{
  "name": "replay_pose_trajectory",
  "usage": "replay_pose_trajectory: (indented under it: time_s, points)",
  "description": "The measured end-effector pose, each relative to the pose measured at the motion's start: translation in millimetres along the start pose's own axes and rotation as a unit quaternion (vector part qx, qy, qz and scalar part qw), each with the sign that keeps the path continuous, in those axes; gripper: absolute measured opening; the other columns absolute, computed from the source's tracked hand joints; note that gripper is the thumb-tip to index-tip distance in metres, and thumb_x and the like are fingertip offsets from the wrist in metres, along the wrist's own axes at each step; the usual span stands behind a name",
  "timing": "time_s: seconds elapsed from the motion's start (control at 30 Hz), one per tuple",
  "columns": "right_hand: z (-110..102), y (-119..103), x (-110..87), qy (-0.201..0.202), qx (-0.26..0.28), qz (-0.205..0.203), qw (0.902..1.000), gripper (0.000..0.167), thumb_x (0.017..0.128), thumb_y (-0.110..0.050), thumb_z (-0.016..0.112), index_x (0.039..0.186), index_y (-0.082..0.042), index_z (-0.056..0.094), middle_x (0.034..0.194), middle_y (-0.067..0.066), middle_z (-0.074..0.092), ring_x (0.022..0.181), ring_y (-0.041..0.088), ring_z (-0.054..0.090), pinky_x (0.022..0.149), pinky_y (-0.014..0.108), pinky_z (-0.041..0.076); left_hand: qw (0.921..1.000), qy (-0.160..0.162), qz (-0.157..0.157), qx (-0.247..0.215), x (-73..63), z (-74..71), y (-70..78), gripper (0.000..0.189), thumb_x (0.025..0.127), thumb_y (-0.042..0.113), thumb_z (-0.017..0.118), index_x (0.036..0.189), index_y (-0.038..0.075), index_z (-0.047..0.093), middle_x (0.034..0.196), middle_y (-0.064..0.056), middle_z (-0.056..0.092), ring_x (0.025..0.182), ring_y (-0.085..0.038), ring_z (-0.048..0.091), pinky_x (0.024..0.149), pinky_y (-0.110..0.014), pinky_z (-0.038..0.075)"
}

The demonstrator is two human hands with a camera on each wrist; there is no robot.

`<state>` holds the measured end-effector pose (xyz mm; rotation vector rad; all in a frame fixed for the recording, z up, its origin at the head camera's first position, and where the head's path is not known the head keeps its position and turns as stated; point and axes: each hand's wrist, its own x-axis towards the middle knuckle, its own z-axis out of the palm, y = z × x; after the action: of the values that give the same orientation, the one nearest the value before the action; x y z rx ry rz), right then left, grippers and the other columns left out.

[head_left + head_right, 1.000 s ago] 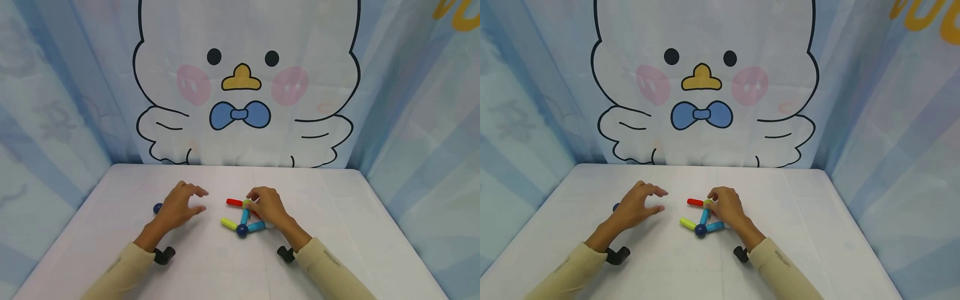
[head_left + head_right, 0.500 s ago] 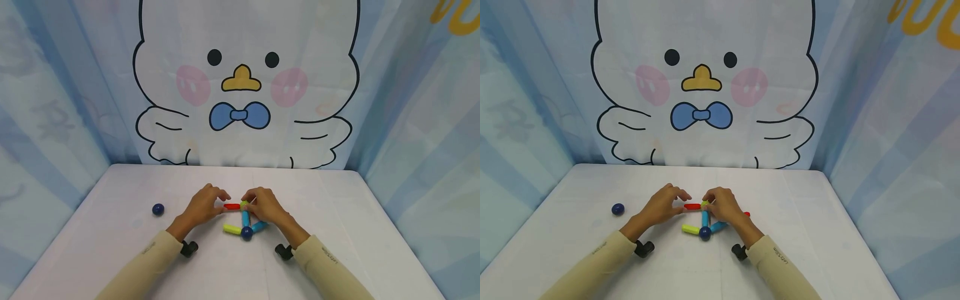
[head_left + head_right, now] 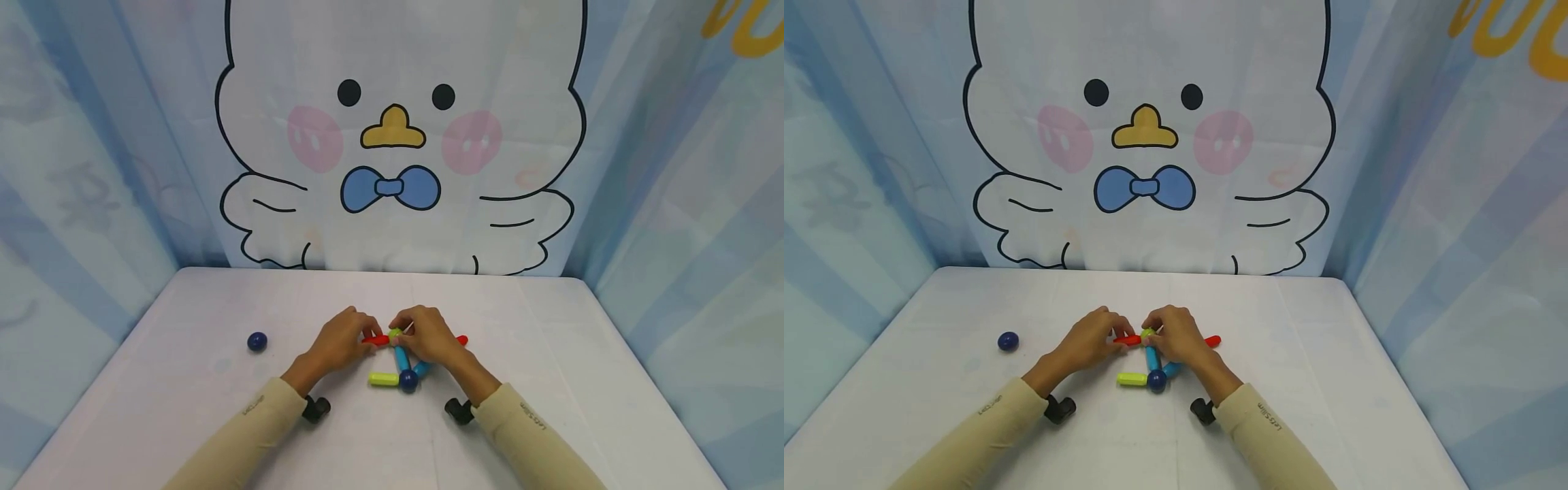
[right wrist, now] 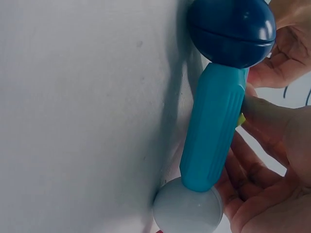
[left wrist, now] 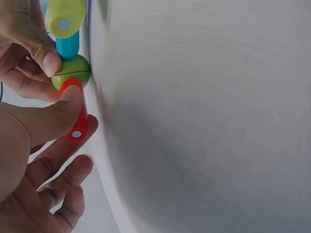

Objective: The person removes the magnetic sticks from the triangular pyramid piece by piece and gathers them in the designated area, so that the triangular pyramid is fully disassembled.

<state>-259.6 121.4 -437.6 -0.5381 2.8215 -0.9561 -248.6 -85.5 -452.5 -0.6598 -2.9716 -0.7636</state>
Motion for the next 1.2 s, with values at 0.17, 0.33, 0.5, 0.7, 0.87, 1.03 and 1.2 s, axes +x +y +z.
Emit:
replay_pose_trajectory:
  time_s: [0.17,0.33,0.5,0.7,0.87,1.03,1.2]
  points:
    - [0.4,-0.1,-0.5,0.006,0.006,-0.002,1.0000,0.019,0.093,-0.013,0.083,0.112,-0.012,0.081,0.106,0.002,0.079,0.087,0.013,0.065,0.084,0.031,0.058,1.0000,0.002,-0.006,0.000,-1.2,1.0,0.2,0.019,0.088,0.013,0.088,0.105,0.018,0.080,0.090,0.005,0.071,0.087,-0.012,0.052,0.079,-0.029,0.049]
    - [-1.1,0.3,-1.4,0.018,0.006,0.011,0.9998,0.019,0.094,-0.014,0.082,0.113,-0.011,0.081,0.105,0.002,0.078,0.088,0.014,0.065,0.083,0.032,0.057,0.9998,0.003,-0.019,-0.003,-4.5,-1.1,-1.3,0.019,0.087,0.013,0.088,0.104,0.019,0.080,0.091,0.006,0.071,0.088,-0.013,0.052,0.080,-0.029,0.050]
    - [-1.8,1.8,-1.7,0.021,0.014,0.019,0.9995,0.019,0.094,-0.013,0.082,0.113,-0.011,0.081,0.106,0.001,0.077,0.089,0.014,0.064,0.083,0.033,0.057,0.9990,0.010,-0.043,0.001,-11.0,-6.1,-4.9,0.021,0.086,0.014,0.090,0.104,0.020,0.081,0.091,0.006,0.071,0.089,-0.013,0.052,0.081,-0.029,0.050]
    - [-1.0,3.2,-1.9,0.023,0.019,0.018,0.9994,0.019,0.093,-0.014,0.083,0.112,-0.011,0.081,0.105,0.001,0.077,0.088,0.014,0.064,0.082,0.032,0.056,0.9977,0.022,-0.064,0.003,-22.9,-12.7,-10.7,0.020,0.085,0.013,0.090,0.102,0.020,0.080,0.093,0.006,0.072,0.090,-0.013,0.053,0.081,-0.029,0.051]
    - [-0.7,3.6,-2.1,0.026,0.017,0.015,0.9994,0.019,0.093,-0.014,0.083,0.112,-0.012,0.081,0.104,0.000,0.077,0.087,0.013,0.064,0.082,0.032,0.056,0.9967,0.029,-0.076,0.007,-34.4,-17.3,-17.0,0.021,0.085,0.013,0.091,0.100,0.021,0.079,0.094,0.006,0.069,0.090,-0.013,0.053,0.081,-0.028,0.052]
    - [0.2,4.7,-2.5,0.029,0.020,0.010,0.9993,0.019,0.093,-0.014,0.083,0.111,-0.012,0.081,0.103,0.000,0.077,0.087,0.013,0.065,0.081,0.031,0.055,0.9964,0.035,-0.076,0.014,-46.9,-21.4,-24.5,0.021,0.084,0.011,0.091,0.099,0.020,0.078,0.094,0.005,0.067,0.090,-0.013,0.052,0.080,-0.030,0.051]
    - [0.6,5.2,-2.9,0.033,0.022,0.004,0.9992,0.019,0.092,-0.013,0.084,0.111,-0.011,0.081,0.103,0.001,0.077,0.087,0.013,0.065,0.081,0.032,0.056,0.9949,0.039,-0.091,0.015,-58.5,-25.1,-31.2,0.022,0.085,0.009,0.090,0.099,0.020,0.078,0.097,0.004,0.068,0.093,-0.013,0.052,0.084,-0.031,0.053]
